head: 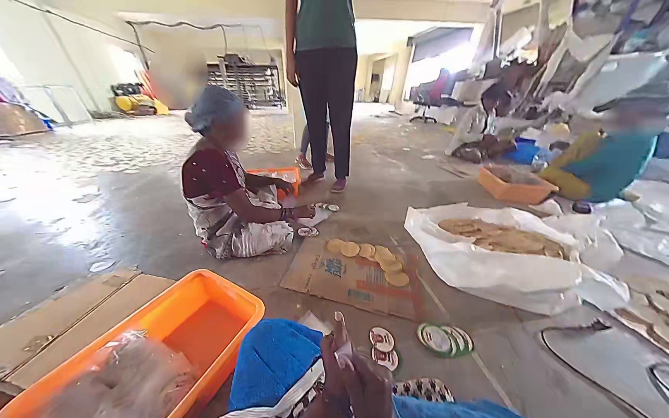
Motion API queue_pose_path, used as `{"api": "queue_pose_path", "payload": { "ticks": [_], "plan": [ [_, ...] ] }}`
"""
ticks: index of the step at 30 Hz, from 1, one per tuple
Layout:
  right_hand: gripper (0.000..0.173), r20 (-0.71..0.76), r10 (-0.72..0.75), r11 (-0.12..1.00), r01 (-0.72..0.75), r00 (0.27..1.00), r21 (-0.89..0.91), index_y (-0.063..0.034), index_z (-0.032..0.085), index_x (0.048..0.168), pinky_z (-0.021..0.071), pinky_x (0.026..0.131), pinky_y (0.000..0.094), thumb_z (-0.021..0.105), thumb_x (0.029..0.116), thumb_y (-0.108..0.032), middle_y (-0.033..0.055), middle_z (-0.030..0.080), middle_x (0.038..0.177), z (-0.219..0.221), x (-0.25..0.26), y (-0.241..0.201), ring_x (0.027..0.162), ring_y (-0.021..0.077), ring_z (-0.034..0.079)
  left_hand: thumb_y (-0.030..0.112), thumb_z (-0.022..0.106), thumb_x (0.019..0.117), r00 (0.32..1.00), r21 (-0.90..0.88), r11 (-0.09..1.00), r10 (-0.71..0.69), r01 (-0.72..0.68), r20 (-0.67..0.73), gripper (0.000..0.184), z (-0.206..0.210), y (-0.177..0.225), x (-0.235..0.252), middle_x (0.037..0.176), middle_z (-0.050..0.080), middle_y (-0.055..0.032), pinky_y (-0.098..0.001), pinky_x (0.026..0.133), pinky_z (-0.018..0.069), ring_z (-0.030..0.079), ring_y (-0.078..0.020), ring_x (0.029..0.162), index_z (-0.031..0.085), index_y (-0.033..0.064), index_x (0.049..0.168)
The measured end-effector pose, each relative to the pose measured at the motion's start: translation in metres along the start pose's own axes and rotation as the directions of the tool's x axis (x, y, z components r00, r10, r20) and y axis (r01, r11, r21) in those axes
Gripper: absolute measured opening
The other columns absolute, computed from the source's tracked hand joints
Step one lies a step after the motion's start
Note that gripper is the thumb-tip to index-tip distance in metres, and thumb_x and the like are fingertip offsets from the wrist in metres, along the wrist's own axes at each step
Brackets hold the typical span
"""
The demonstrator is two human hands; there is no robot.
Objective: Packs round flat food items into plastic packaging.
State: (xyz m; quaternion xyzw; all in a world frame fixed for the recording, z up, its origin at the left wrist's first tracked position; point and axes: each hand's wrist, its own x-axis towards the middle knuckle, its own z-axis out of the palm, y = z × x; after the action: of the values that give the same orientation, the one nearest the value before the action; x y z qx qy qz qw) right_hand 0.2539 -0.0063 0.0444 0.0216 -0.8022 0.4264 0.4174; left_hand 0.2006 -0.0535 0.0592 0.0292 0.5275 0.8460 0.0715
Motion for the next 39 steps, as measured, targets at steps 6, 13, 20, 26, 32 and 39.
{"api": "queue_pose_path", "payload": {
  "ticks": [6,13,20,26,32,39],
  "plan": [
    [0.038,-0.029,0.035,0.953,-0.042,0.999,-0.302,-0.0001,0.069,0.07,0.0524,0.053,0.0427,0.059,0.0967,-0.026,0.0107,0.062,0.06,-0.024,0.033,0.033,0.055,0.0227,0.064,0.017,0.043,0.1083,0.999,0.02,1.0,-0.008,0.006,0.054,0.045,0.018,0.01,-0.032,0.056,0.052,0.0075,-0.0189,0.053,0.0438,0.049,-0.0002,0.051,0.059,0.0105,0.067],
    [0.05,0.072,-0.151,0.922,0.167,0.986,-0.349,-0.0037,0.063,0.069,0.0455,0.046,0.0347,0.052,0.1015,-0.041,0.0077,0.057,0.058,-0.063,0.049,0.042,0.05,0.0174,0.056,0.01,0.069,0.0954,0.826,0.459,0.886,-0.307,0.066,0.473,0.017,-0.021,0.066,-0.008,0.078,0.065,-0.0006,-0.0234,0.06,0.0539,0.061,-0.0063,0.062,0.065,-0.0022,0.105],
    [0.051,0.078,-0.184,0.926,0.199,0.98,-0.32,-0.0033,0.062,0.07,0.0473,0.049,0.0354,0.051,0.1033,-0.04,0.0091,0.059,0.062,-0.05,0.056,0.046,0.054,0.0191,0.059,0.002,0.069,0.0929,0.753,0.447,0.894,-0.322,0.041,0.574,0.004,-0.021,0.079,-0.008,0.07,0.069,0.0005,-0.0224,0.059,0.0571,0.064,-0.0058,0.058,0.071,-0.0004,0.091],
    [0.042,-0.033,0.066,0.979,-0.071,0.997,-0.194,-0.0032,0.072,0.107,0.0559,0.081,0.0397,0.049,0.106,-0.038,0.0109,0.072,0.1,-0.07,0.058,0.039,0.091,0.0189,0.068,-0.001,0.078,0.0843,0.918,0.288,0.957,-0.093,-0.024,0.385,0.024,-0.015,0.077,-0.005,0.062,0.062,0.0026,-0.0187,0.046,0.047,0.054,-0.0036,0.047,0.058,0.0079,0.075],
    [0.032,0.152,0.254,0.959,-0.269,0.955,0.089,-0.0041,0.071,0.112,0.0591,0.077,0.0243,0.051,0.1066,-0.029,0.0016,0.074,0.101,-0.075,0.036,0.005,0.088,0.0056,0.07,0.012,0.076,0.0887,0.923,0.495,0.834,0.046,-0.245,0.381,0.015,-0.007,0.054,-0.001,0.071,0.062,0.0025,-0.0187,0.056,0.0502,0.057,-0.0026,0.057,0.065,0.0033,0.087],
    [0.027,0.241,0.436,0.835,-0.49,0.867,0.251,0.0009,0.067,0.117,0.0628,0.079,0.0275,0.05,0.1069,-0.017,0.0054,0.074,0.104,-0.072,0.016,0.01,0.089,0.0105,0.073,0.011,0.078,0.0878,0.937,0.545,0.808,0.023,-0.223,0.348,0.012,-0.015,0.034,-0.001,0.068,0.065,0.0031,-0.018,0.054,0.049,0.057,-0.0012,0.056,0.069,0.0045,0.084]
  ]
}}
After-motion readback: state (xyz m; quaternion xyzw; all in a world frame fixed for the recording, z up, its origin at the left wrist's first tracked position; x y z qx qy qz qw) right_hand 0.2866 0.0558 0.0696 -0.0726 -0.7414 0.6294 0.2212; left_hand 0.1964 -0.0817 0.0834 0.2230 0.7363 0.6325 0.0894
